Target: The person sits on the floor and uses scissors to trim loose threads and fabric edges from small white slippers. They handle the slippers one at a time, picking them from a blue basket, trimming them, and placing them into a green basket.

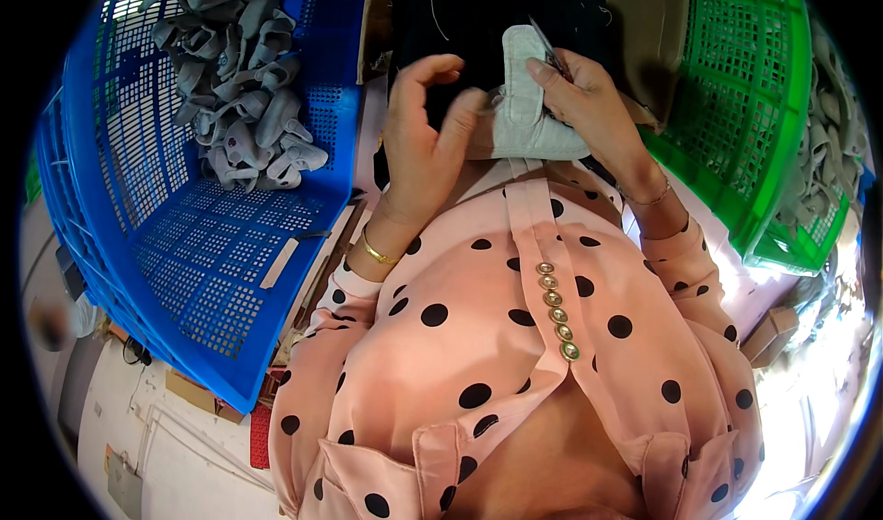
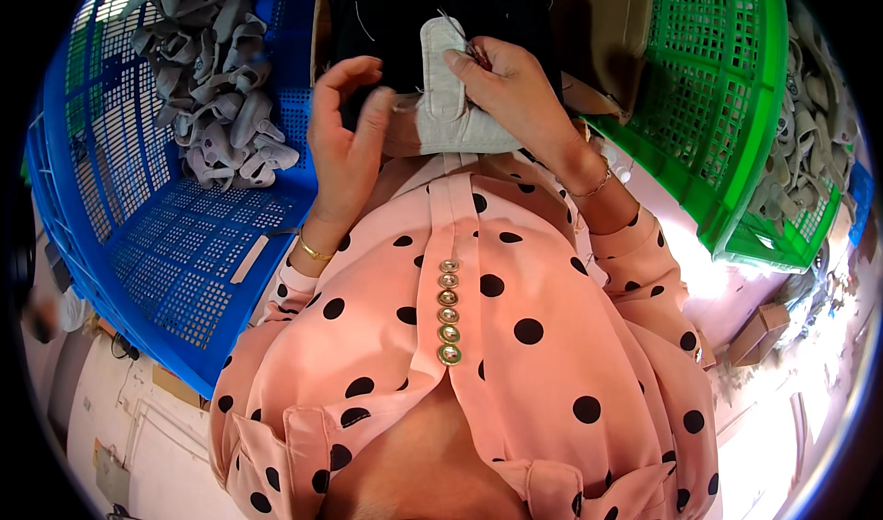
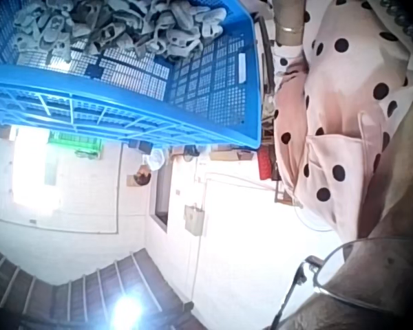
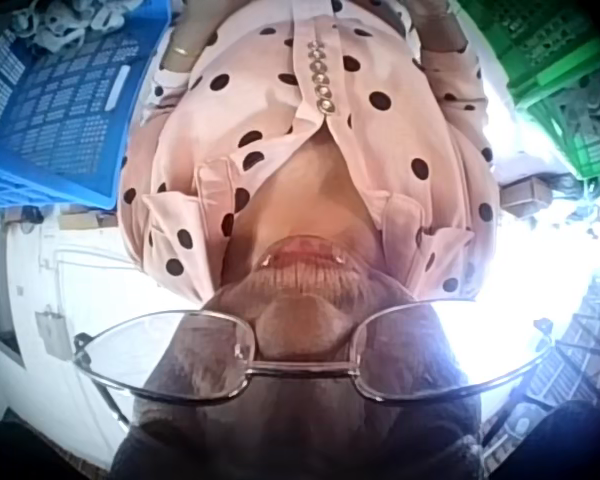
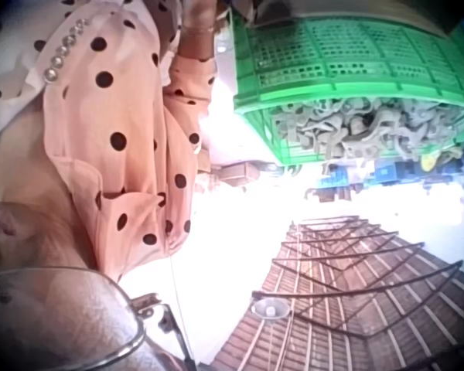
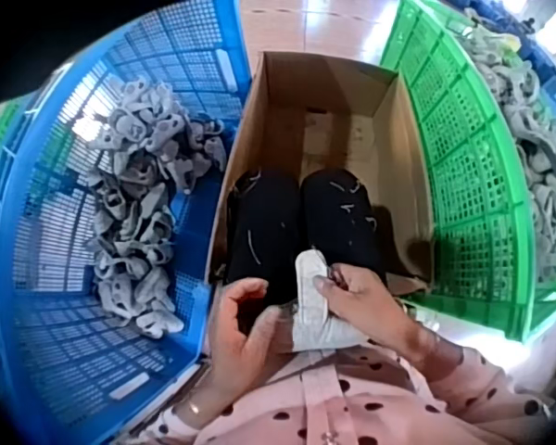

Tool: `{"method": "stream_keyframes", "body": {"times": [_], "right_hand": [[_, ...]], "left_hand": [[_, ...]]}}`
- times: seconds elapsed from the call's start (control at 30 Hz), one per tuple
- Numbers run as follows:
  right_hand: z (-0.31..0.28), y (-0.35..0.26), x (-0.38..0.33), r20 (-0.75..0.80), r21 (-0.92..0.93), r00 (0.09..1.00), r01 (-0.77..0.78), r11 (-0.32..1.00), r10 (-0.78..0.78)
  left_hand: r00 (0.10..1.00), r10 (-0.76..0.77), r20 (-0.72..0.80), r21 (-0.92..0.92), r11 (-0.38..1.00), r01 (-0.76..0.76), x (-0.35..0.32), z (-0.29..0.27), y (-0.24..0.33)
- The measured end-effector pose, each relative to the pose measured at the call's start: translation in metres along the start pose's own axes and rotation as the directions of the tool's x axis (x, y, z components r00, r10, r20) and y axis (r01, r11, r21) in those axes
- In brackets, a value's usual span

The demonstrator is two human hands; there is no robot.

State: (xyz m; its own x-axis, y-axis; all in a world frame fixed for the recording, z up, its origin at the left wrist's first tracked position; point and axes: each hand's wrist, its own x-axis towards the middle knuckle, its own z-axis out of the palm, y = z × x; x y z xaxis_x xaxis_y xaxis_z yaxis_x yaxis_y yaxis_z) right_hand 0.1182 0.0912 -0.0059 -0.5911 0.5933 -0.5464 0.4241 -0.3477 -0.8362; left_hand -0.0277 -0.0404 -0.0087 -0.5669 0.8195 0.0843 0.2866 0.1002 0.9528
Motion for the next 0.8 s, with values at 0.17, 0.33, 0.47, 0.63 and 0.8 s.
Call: {"method": "stream_keyframes", "body": {"times": [0.17, 0.33, 0.47, 0.63, 0.8], "right_hand": [[0.005, 0.0, -0.002, -0.037, -0.039, 0.998, 0.054, 0.998, -0.055], [0.006, -0.001, -0.002, -0.082, -0.108, 0.99, 0.109, 0.988, -0.118], [0.006, 0.008, 0.003, -0.102, -0.23, 0.977, 0.16, 0.96, -0.187], [-0.011, 0.005, -0.005, -0.078, -0.768, 0.799, 0.333, 0.547, -0.596], [-0.03, -0.006, -0.019, 0.222, -0.908, 0.756, 0.39, 0.151, -0.616]], "left_hand": [[0.973, 0.175, 0.152, 0.327, 0.92, -0.216, 0.002, 0.008, -0.003], [0.946, 0.274, 0.172, 0.384, 0.866, -0.321, 0.004, 0.011, 0.0], [0.916, 0.367, 0.164, 0.401, 0.824, -0.401, 0.003, 0.017, 0.0], [0.957, 0.263, 0.125, 0.323, 0.901, -0.29, 0.002, 0.023, -0.012], [0.963, 0.249, 0.105, 0.285, 0.92, -0.269, 0.003, 0.026, -0.015]]}}
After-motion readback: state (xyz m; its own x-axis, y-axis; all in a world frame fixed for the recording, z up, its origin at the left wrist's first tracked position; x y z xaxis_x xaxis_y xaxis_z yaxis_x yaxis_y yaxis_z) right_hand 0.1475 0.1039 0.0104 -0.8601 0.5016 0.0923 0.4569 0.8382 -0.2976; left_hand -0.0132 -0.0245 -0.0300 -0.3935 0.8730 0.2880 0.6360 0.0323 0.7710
